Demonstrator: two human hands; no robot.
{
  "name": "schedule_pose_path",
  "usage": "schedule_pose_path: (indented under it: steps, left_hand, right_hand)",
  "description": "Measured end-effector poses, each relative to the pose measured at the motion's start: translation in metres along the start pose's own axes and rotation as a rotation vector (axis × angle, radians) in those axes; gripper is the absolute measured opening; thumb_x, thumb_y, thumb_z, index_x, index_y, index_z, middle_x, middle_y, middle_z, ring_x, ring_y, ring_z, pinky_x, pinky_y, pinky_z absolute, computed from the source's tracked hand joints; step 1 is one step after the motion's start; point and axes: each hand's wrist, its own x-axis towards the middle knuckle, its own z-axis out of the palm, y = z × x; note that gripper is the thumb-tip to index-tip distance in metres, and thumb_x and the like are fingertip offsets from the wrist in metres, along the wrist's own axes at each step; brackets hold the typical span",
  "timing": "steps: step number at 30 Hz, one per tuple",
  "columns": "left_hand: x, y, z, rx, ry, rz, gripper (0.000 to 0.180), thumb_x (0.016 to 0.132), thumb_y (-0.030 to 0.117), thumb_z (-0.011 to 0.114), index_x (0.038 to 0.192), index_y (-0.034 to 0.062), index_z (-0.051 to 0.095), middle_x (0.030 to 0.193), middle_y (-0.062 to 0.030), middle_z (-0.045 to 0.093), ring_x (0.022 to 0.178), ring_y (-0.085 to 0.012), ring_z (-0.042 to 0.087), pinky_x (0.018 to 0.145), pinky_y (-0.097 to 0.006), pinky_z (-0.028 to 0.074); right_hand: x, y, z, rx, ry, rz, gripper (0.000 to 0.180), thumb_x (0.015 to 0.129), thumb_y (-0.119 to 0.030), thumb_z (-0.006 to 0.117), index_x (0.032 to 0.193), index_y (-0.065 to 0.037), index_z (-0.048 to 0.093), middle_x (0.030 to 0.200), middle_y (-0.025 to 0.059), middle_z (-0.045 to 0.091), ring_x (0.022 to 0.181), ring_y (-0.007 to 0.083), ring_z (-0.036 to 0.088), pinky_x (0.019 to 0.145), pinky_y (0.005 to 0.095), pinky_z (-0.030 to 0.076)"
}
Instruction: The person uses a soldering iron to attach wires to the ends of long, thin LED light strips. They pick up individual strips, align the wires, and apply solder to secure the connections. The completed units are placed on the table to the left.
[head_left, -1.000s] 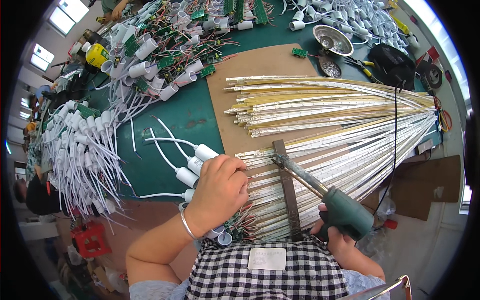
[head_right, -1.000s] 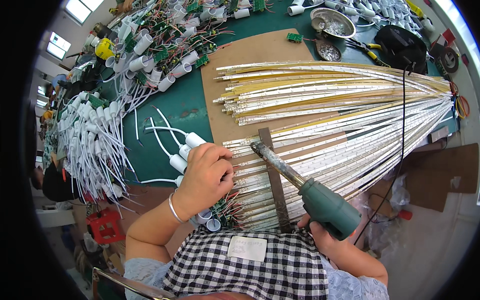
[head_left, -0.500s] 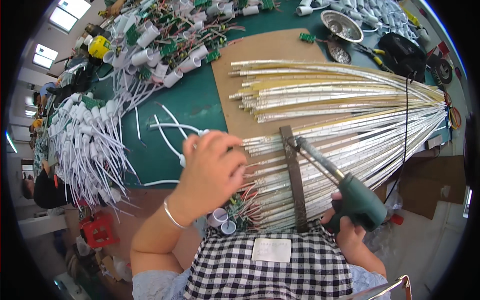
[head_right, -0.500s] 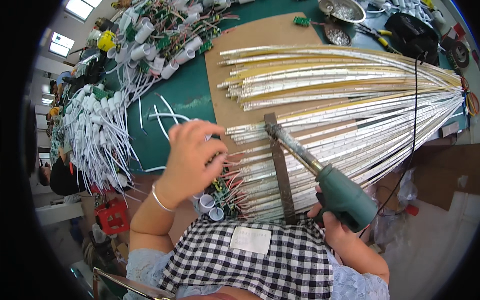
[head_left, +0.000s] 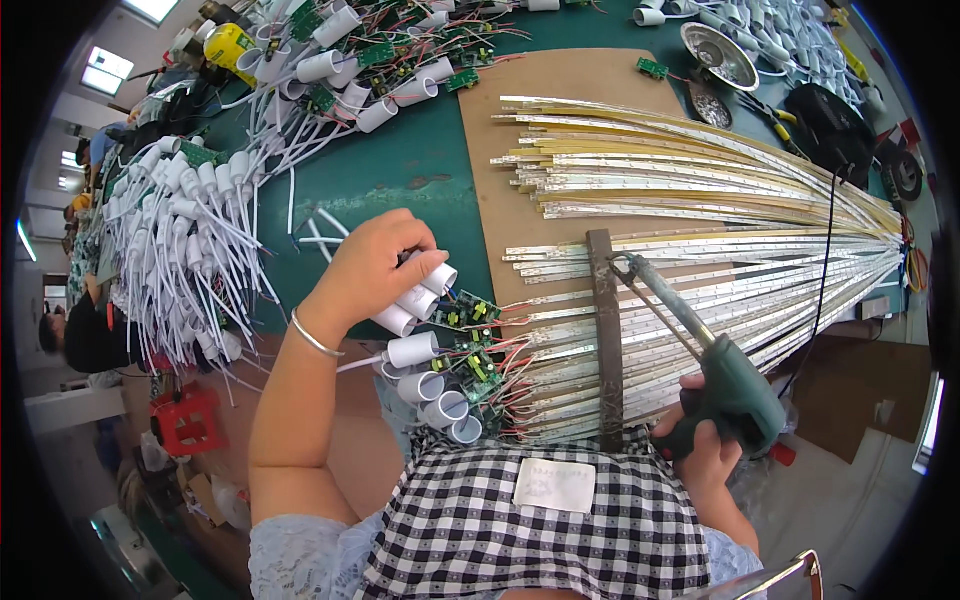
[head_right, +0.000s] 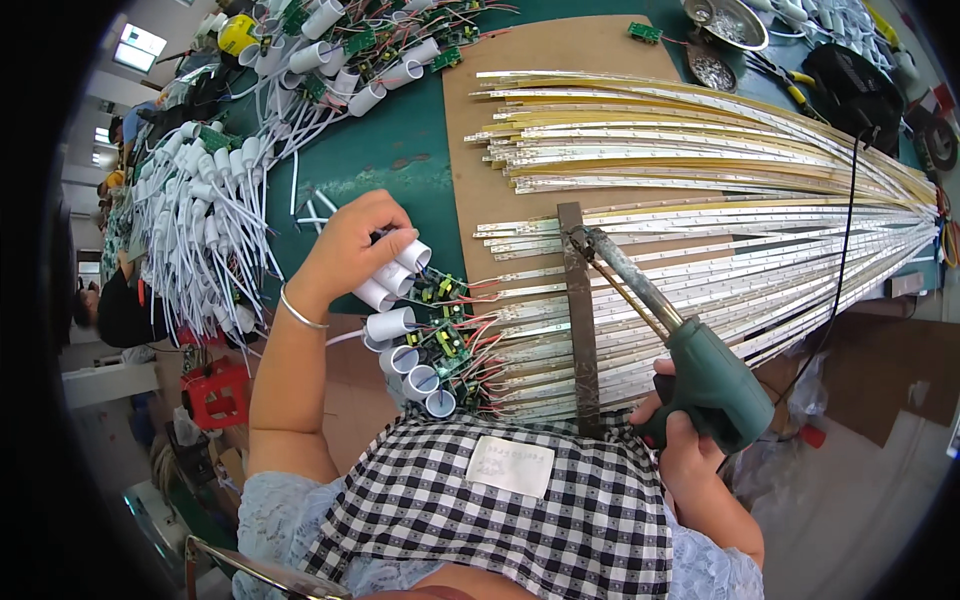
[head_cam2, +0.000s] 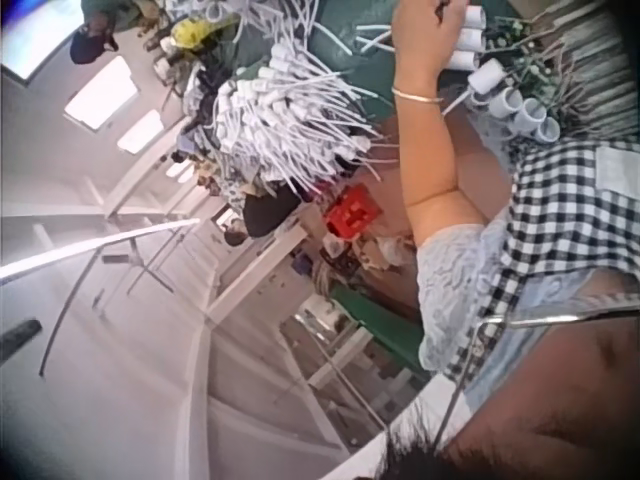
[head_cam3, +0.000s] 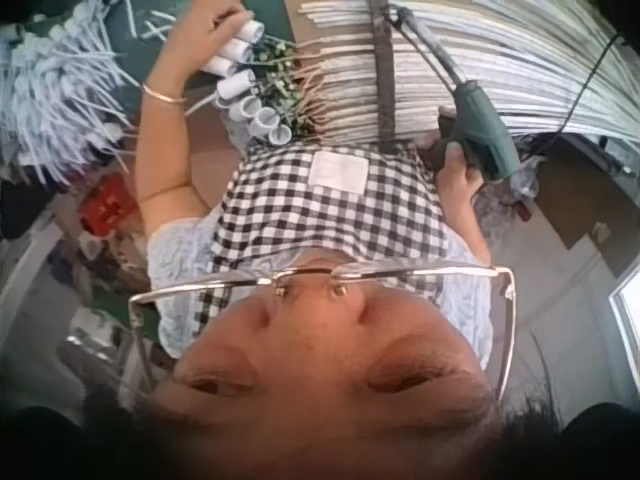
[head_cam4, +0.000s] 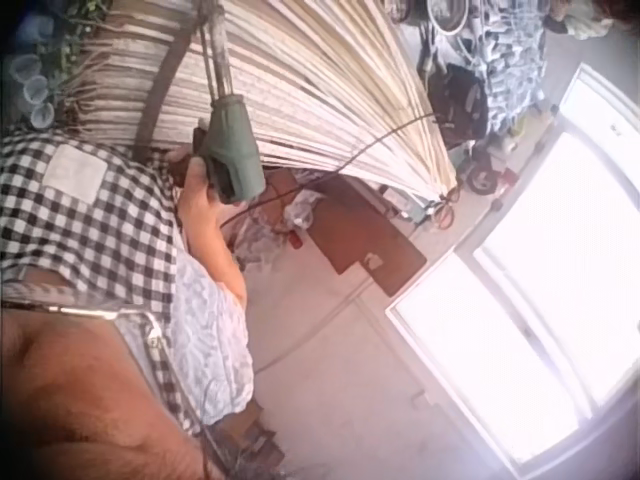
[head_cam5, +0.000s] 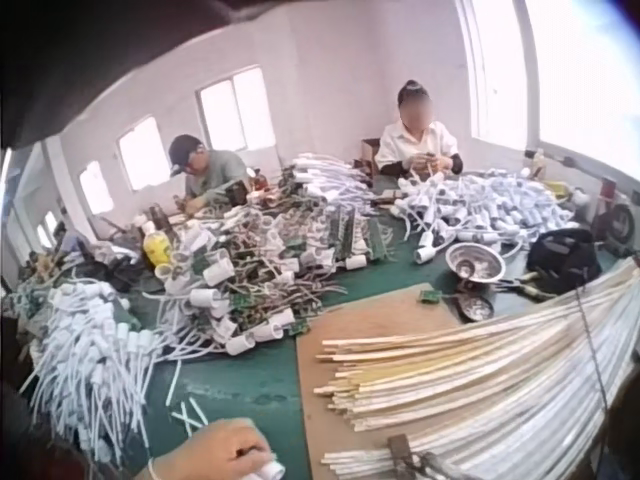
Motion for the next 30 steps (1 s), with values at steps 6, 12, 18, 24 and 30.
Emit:
schedule_pose_path:
  steps: [6,12,18,24,30]
  left_hand:
    - [0.012,0.002,-0.025,0.325,0.076,0.202,0.015,0.082,0.019,0.068,0.084,0.0045,0.066,0.083,-0.0083,0.059,0.080,-0.0281,0.058,0.072,-0.037,0.046]
    - [0.106,-0.013,-0.036,0.444,0.489,0.265,0.014,0.083,0.019,0.066,0.088,0.0059,0.068,0.084,-0.0095,0.062,0.087,-0.0294,0.060,0.075,-0.039,0.047]
    - [0.181,-0.019,0.000,0.636,0.557,0.236,0.023,0.084,0.023,0.066,0.102,0.0100,0.071,0.095,-0.0081,0.067,0.094,-0.0281,0.061,0.080,-0.043,0.046]
    - [0.199,-0.021,0.013,0.722,0.595,0.077,0.016,0.087,0.030,0.064,0.091,0.0184,0.074,0.083,0.0012,0.070,0.094,-0.0216,0.061,0.085,-0.041,0.036]
    - [0.172,-0.015,-0.002,0.035,0.349,-0.053,0.024,0.091,0.025,0.062,0.104,0.0071,0.071,0.092,-0.0059,0.075,0.089,-0.0135,0.068,0.088,-0.030,0.043]
  right_hand:
    - [0.004,0.001,-0.003,0.011,-0.026,0.034,0.054,0.095,-0.027,0.057,0.132,0.008,0.040,0.121,0.0195,0.055,0.068,0.0196,0.063,0.050,0.0271,0.050]
    - [0.008,0.001,0.001,0.015,0.012,0.001,0.055,0.094,-0.030,0.060,0.130,0.009,0.042,0.116,0.0185,0.058,0.065,0.0179,0.062,0.046,0.0256,0.048]
    - [0.008,-0.001,0.002,0.004,0.043,-0.018,0.057,0.094,-0.032,0.061,0.129,0.009,0.043,0.119,0.0195,0.056,0.066,0.0191,0.063,0.046,0.0262,0.048]
    - [0.009,0.001,0.004,0.030,0.060,-0.037,0.057,0.094,-0.031,0.061,0.130,0.009,0.042,0.122,0.0205,0.055,0.067,0.0202,0.063,0.049,0.0267,0.050]
    - [0.010,0.002,0.004,0.017,0.059,-0.033,0.056,0.095,-0.031,0.061,0.130,0.008,0.041,0.122,0.0211,0.054,0.067,0.0206,0.063,0.047,0.0266,0.049]
